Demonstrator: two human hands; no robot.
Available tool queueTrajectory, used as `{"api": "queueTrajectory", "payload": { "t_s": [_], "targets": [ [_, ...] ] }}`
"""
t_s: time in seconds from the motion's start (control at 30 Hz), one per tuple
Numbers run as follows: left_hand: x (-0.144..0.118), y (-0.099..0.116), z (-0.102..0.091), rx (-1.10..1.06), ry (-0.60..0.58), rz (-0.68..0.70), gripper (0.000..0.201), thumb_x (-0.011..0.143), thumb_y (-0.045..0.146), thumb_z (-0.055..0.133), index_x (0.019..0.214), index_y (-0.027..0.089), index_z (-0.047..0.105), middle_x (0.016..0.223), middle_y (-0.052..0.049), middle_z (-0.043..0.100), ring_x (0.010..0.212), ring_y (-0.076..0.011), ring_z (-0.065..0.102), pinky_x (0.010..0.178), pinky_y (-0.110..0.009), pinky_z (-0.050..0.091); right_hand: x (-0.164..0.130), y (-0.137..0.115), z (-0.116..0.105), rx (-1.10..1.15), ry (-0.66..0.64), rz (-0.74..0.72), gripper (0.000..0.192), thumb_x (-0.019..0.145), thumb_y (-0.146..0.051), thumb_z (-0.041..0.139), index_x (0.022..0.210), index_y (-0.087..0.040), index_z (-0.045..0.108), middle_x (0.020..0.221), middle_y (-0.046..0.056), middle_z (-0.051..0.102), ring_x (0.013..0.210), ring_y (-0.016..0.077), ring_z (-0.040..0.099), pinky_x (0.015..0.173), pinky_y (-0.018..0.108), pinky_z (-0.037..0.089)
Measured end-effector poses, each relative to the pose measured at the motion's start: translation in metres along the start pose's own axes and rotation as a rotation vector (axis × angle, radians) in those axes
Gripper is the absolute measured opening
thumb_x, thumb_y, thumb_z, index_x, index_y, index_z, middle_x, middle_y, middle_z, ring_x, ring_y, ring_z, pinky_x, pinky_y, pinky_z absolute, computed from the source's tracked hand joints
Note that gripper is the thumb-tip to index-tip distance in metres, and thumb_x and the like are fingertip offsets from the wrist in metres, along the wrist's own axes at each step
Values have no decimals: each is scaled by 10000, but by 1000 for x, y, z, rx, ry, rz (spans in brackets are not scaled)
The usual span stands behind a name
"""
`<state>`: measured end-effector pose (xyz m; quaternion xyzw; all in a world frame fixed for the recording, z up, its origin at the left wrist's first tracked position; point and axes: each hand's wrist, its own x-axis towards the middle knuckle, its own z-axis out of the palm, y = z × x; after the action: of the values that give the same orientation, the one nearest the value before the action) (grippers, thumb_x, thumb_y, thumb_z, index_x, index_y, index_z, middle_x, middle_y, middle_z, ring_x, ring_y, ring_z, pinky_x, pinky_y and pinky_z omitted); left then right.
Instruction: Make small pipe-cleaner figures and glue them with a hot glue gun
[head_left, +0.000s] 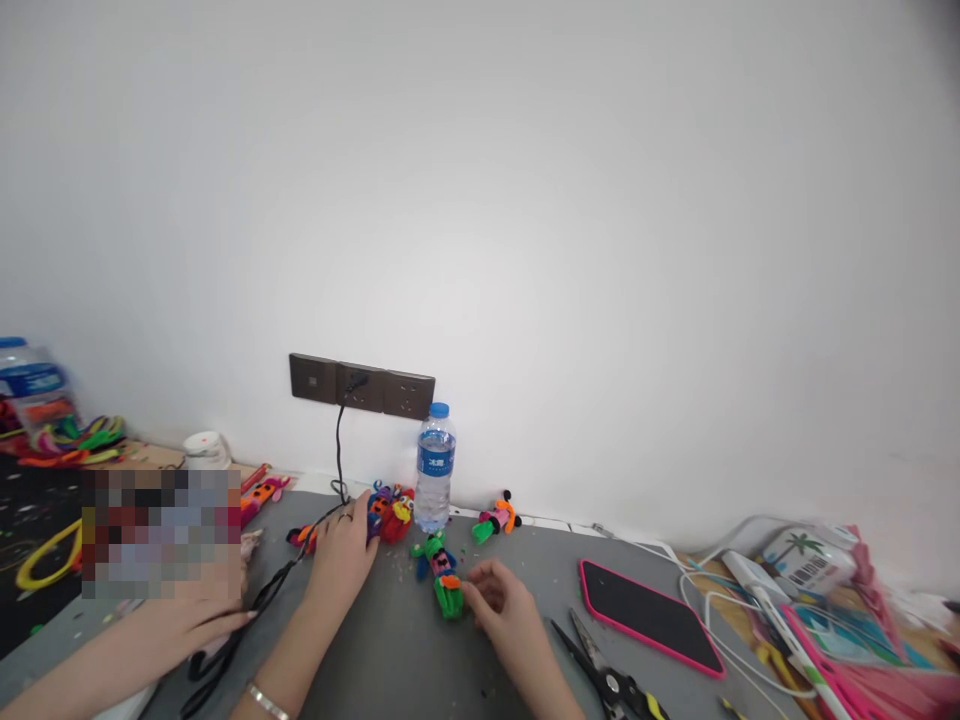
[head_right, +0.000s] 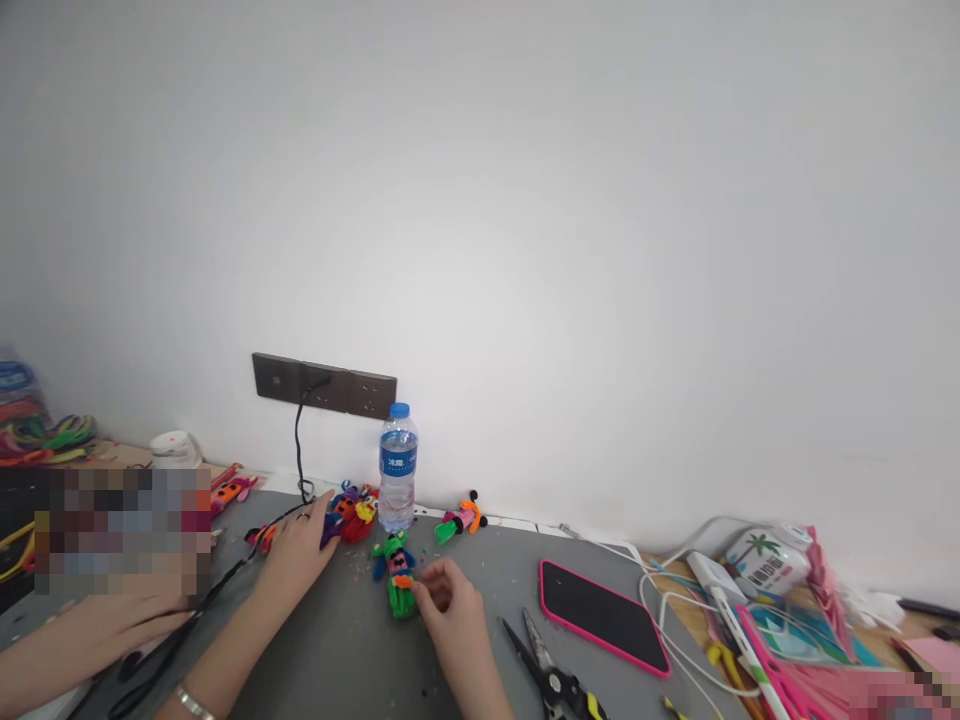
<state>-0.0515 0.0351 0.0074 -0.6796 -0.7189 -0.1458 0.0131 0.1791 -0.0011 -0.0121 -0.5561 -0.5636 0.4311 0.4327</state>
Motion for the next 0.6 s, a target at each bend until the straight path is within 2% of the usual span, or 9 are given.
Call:
{"api": "queueTrajectory", "payload": {
  "t_s": [0.1,0.17,0.23,0.33,0.43,0.53,0.6],
  "targets": [
    [-10,12,-1,26,-51,0,578,838,96,487,1409,100,400,1261,-217,623,1126,-357,588,988,-571,373,0,-4,-3,-21,-4,-40,343,699,-535,644,706,-202,560,610,11,564,520,159,488,483,266,360],
    [-16,19,0,41,-72,-37,631,824,88,484,1442,128,362,1369,-232,542,1229,-398,503,986,-690,304,-1,-6,-4,-25,-16,-47,354,714,-552,626,716,-204,564,614,10,559,522,159,474,489,265,344],
    [-20,23,0,45,-87,-60,656,811,84,484,1451,130,351,1427,-247,477,1275,-418,453,976,-729,281,-1,-8,-4,-29,-19,-60,358,725,-561,612,722,-206,564,599,2,542,511,155,450,493,265,330],
    [-22,22,-3,33,-57,-73,674,790,79,497,1449,117,357,1453,-273,425,1252,-420,475,952,-629,383,0,-7,-5,-37,3,-91,355,736,-557,600,734,-204,566,583,-5,524,501,153,427,505,270,322],
    [-23,15,-8,50,-70,-41,693,736,12,493,1417,118,416,1426,-261,461,1229,-408,498,913,-524,443,1,-5,-7,-43,22,-109,340,753,-538,589,781,-200,570,584,-2,537,506,161,433,518,274,324],
    [-23,2,-8,89,-146,-13,762,654,-62,465,1388,145,461,1367,-224,541,1239,-390,502,959,-541,398,1,-4,-9,-47,28,-121,310,774,-507,577,816,-200,567,587,-2,544,514,168,444,521,274,323],
    [-23,-9,-6,81,-177,-26,847,611,-63,480,1425,157,403,1354,-225,553,1261,-384,490,976,-550,377,1,-4,-10,-49,36,-125,299,777,-497,576,820,-202,562,580,-5,540,513,169,445,521,275,325]
  ]
}}
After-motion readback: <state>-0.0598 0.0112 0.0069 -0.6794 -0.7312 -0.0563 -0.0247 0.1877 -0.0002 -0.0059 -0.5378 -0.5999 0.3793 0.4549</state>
